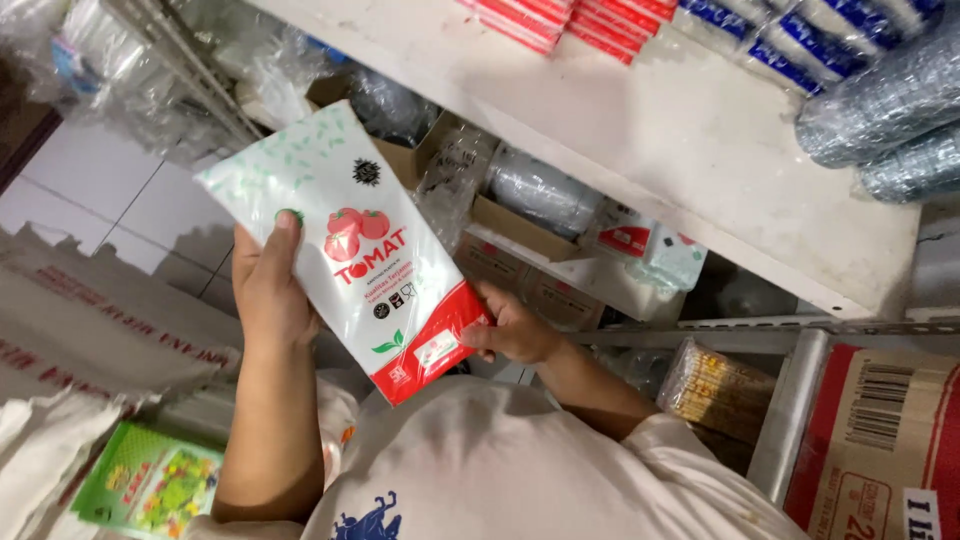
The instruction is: The person takes packages of plastic bags from a storage container and stacks them onto a shelf by hand.
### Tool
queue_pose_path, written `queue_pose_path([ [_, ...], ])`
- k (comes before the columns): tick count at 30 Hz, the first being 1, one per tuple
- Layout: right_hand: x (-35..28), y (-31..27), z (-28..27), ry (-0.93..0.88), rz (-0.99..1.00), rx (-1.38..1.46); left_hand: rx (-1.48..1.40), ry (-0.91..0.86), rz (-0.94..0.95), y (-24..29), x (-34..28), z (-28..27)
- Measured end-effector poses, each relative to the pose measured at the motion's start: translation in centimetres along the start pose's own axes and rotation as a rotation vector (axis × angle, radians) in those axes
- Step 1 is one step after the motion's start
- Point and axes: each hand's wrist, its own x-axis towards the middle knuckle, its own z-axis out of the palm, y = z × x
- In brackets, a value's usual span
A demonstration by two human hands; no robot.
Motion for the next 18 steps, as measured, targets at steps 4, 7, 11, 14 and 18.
queue_pose_path([
  [4, 0.2, -1.6, -1.2, 0.07, -0.055, 0.086, 0.026, -0.125, -0.039, -1.1, 5.2, 2.0],
  [7, 1.4, -3.0, -2.3, 0.11, -0.101, 0.113, 0.11, -0.196, -0.017, -1.9, 10.1, 3.8],
  [11, 5.1, -5.5, -3.0, 0.214, -0.264, 0.083, 0.168, -0.339, -0.01, -1.3, 17.4, 7.1],
  [14, 9.0, -8.2, -3.4, 0.255, -0.378, 0.145, 0.169, -0.455, -0.005, -0.2, 23.6, 9.6],
  [18, 15.3, -12.3, -3.4, 0.419, -0.472, 0.251, 0.28, -0.624, 0.091, -0.1, 34.5, 12.9],
])
